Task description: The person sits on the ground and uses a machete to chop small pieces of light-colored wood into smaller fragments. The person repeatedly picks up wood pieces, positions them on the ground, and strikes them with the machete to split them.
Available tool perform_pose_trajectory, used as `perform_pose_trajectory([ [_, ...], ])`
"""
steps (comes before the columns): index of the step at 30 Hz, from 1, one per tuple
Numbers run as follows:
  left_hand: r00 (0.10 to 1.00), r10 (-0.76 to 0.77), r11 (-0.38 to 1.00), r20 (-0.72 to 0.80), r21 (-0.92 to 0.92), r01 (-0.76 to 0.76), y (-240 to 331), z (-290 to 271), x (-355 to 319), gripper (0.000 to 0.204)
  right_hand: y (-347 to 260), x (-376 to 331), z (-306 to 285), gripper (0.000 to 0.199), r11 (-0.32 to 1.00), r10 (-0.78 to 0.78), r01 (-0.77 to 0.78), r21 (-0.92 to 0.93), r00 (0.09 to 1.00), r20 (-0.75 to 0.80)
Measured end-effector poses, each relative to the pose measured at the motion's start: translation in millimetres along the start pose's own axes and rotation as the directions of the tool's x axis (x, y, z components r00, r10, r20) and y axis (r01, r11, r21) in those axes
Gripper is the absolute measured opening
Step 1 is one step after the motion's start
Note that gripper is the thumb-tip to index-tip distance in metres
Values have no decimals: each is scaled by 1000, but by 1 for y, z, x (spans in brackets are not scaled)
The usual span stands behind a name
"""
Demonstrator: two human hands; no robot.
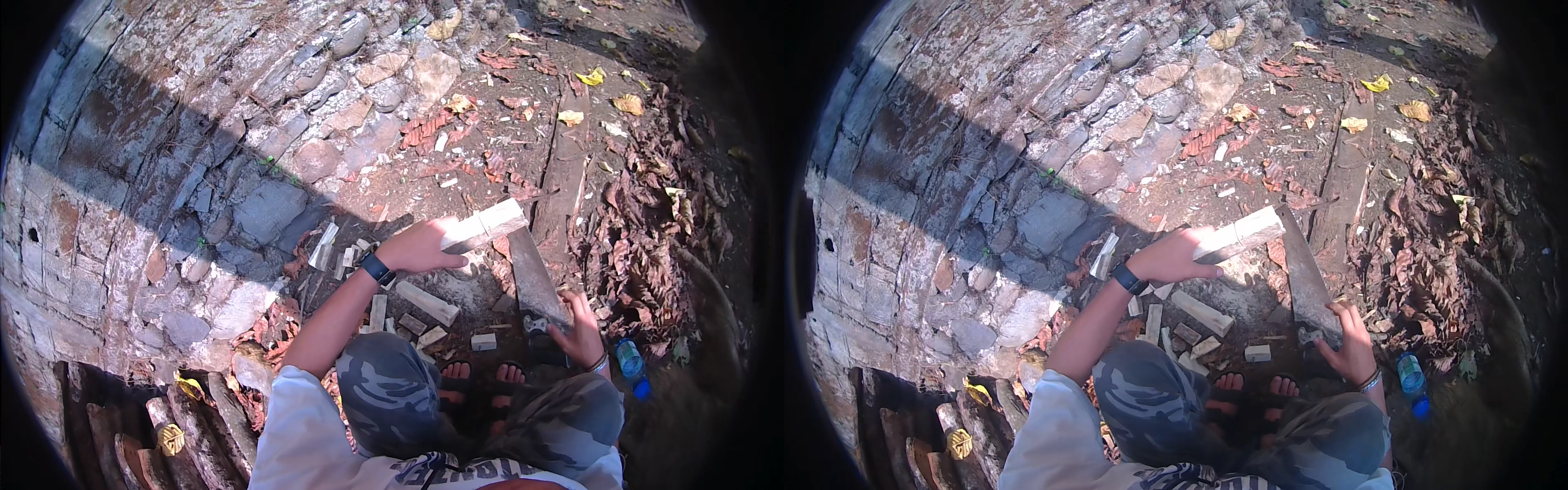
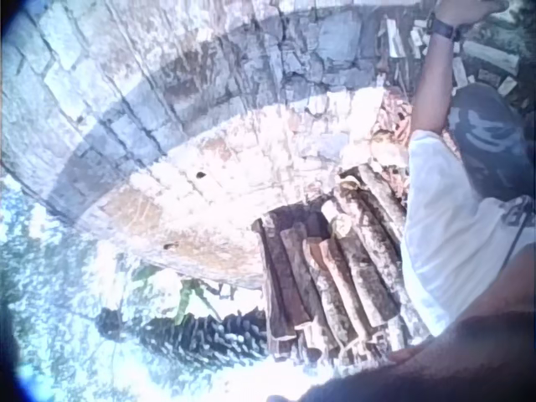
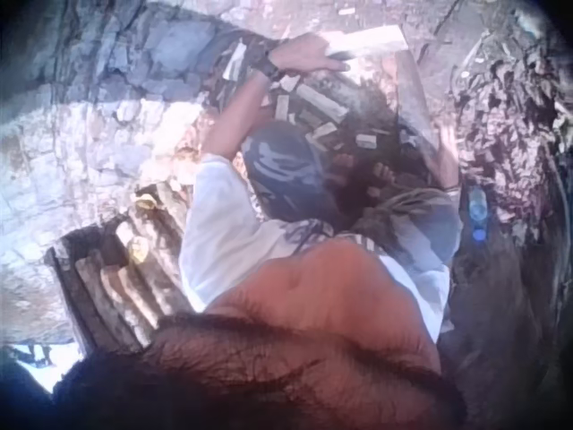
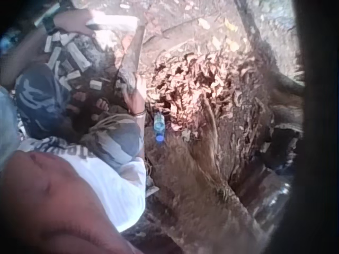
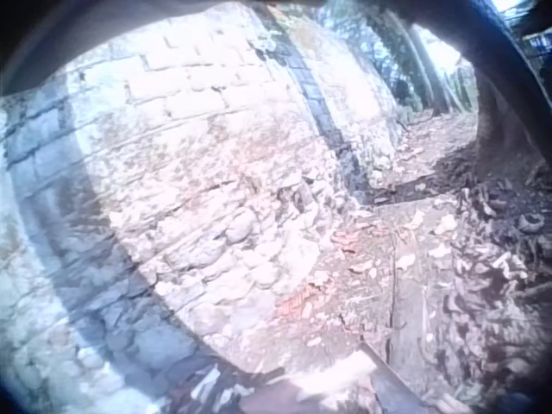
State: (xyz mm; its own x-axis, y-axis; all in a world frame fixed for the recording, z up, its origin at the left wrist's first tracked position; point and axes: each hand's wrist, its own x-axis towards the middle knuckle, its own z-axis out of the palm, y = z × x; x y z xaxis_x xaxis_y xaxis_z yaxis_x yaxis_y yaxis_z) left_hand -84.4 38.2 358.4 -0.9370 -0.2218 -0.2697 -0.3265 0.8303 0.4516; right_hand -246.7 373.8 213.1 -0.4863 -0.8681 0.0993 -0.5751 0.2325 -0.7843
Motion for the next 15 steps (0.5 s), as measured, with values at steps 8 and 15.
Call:
perform_pose_trajectory([
  [8,934,310,949,175,-115,-294,66,-13,14,69,-135,89,-131,83,782,-578,549,-294,816,-16],
  [15,909,339,924,242,-266,-274,78,4,29,71,-119,87,-129,45,745,-604,611,-267,788,117],
])
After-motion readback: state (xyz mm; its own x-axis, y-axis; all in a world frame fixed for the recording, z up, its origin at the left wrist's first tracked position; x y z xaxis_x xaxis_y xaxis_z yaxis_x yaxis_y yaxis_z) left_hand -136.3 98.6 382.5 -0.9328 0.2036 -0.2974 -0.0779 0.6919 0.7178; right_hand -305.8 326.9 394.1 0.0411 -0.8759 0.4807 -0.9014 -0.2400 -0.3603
